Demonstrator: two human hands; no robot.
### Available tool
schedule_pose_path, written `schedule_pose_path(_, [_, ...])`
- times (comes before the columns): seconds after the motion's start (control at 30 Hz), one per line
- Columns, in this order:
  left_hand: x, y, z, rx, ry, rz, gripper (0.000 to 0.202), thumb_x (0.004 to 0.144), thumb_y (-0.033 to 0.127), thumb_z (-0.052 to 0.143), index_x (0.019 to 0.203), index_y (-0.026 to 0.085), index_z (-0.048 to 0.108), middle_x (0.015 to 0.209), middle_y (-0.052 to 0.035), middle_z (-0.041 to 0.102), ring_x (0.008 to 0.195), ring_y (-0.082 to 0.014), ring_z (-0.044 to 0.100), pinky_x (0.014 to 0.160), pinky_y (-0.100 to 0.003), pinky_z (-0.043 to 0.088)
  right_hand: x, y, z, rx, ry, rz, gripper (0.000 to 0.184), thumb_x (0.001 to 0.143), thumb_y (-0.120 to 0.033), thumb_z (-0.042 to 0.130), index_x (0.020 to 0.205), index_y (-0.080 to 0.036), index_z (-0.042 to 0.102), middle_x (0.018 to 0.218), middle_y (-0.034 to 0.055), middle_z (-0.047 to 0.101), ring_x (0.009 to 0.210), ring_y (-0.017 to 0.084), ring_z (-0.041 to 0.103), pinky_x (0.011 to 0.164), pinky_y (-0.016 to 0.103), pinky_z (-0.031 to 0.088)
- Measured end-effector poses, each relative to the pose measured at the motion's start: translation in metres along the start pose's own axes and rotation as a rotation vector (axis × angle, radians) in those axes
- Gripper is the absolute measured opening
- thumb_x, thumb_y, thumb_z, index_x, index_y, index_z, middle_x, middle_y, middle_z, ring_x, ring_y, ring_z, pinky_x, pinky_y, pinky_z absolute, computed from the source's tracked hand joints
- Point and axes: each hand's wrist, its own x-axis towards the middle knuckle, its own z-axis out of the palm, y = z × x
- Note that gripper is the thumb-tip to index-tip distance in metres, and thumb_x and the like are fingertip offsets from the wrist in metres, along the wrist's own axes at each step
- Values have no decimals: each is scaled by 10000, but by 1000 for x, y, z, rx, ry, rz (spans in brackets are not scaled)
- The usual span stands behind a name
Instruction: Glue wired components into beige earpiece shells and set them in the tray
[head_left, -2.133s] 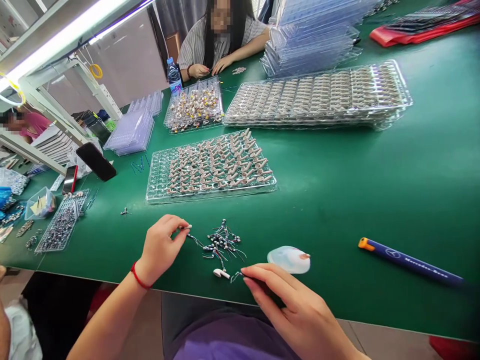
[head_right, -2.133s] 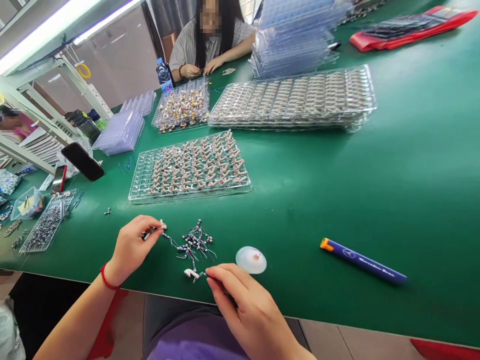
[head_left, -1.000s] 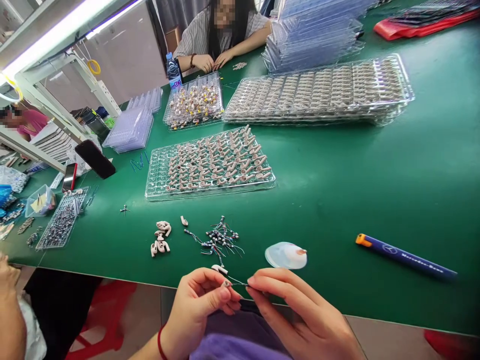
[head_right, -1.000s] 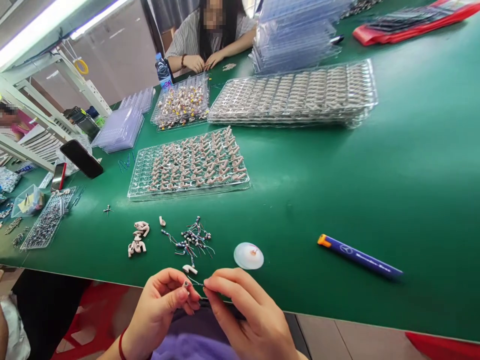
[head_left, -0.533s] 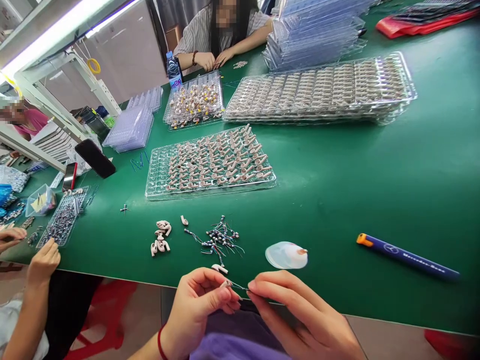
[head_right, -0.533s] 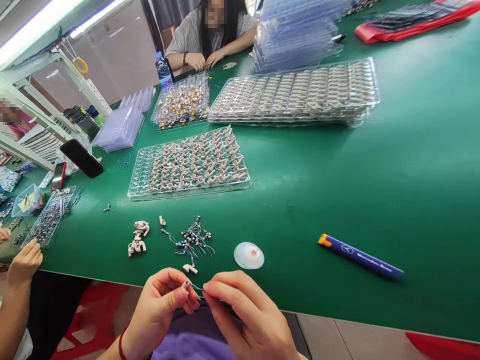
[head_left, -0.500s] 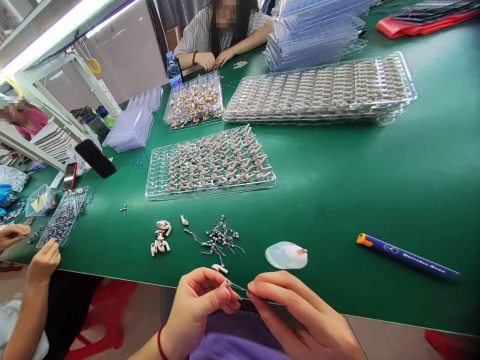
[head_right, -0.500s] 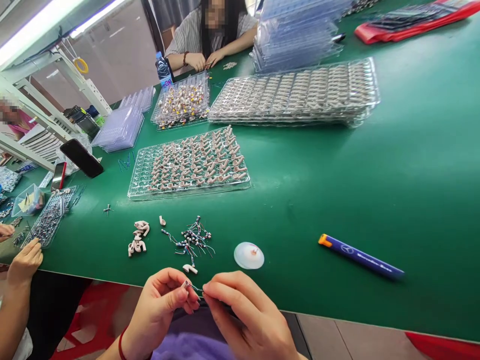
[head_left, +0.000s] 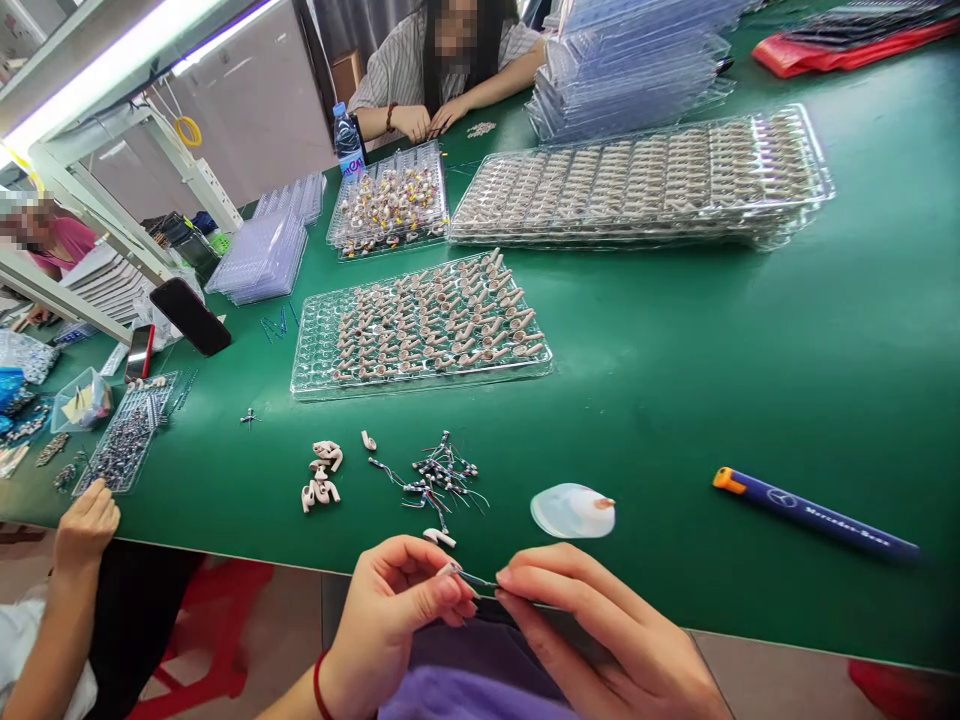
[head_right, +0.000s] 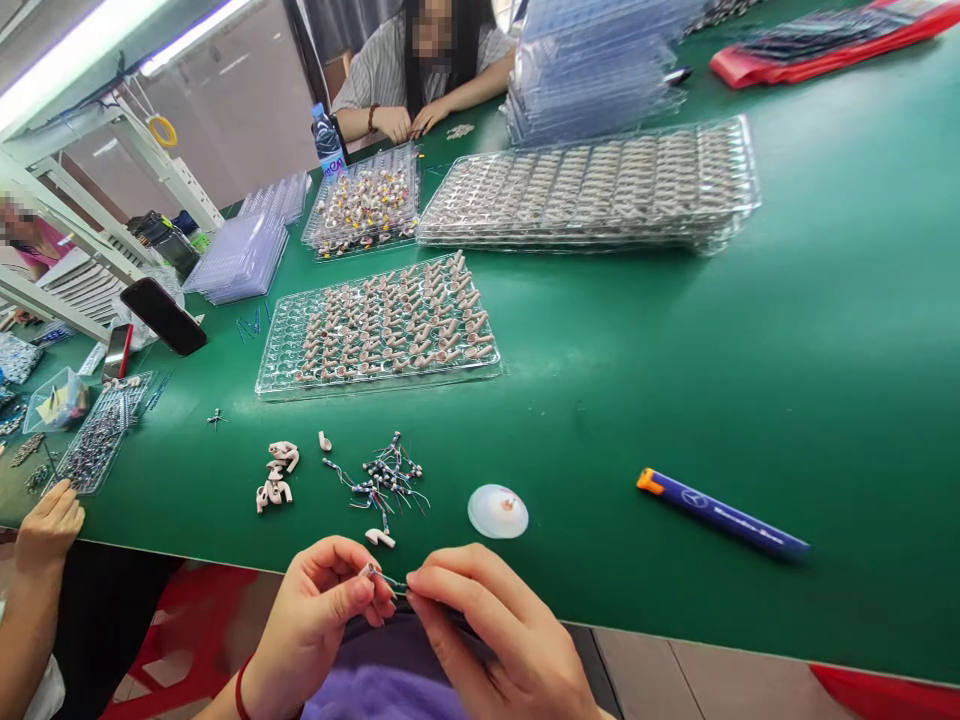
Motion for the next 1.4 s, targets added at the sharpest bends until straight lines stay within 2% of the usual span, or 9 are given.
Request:
schedule_pose_path(0.5, [0, -5, -9, 115, -23, 15, 259, 590, 293, 889, 735, 140, 739, 657, -10, 693, 588, -73, 586, 586, -180, 460, 0, 5, -2, -65, -32, 18, 246, 853, -38, 555, 1033, -186, 633, 850, 47, 646, 738, 110, 651, 658, 164, 558])
schedule_pose_path(1.1, [0, -7, -7, 163, -59, -2, 232, 625, 307, 869, 760, 155, 757, 692, -21, 704, 604, -84, 587, 608, -191, 465, 4, 1, -4, -13, -150, -16, 237, 881, -26, 497, 1033, -171, 606, 855, 60, 611, 758, 114, 622, 664, 173, 557])
schedule_pose_path(1.4, [0, -6, -7, 184, -61, 14, 268, 614, 343, 868, 759, 147, 756, 662, -23, 687, 576, -94, 579, 588, -204, 463, 4, 0, -6, -16, -135, -1, 248, 868, -33, 510, 1027, -188, 619, 849, 52, 635, 735, 111, 643, 644, 162, 559])
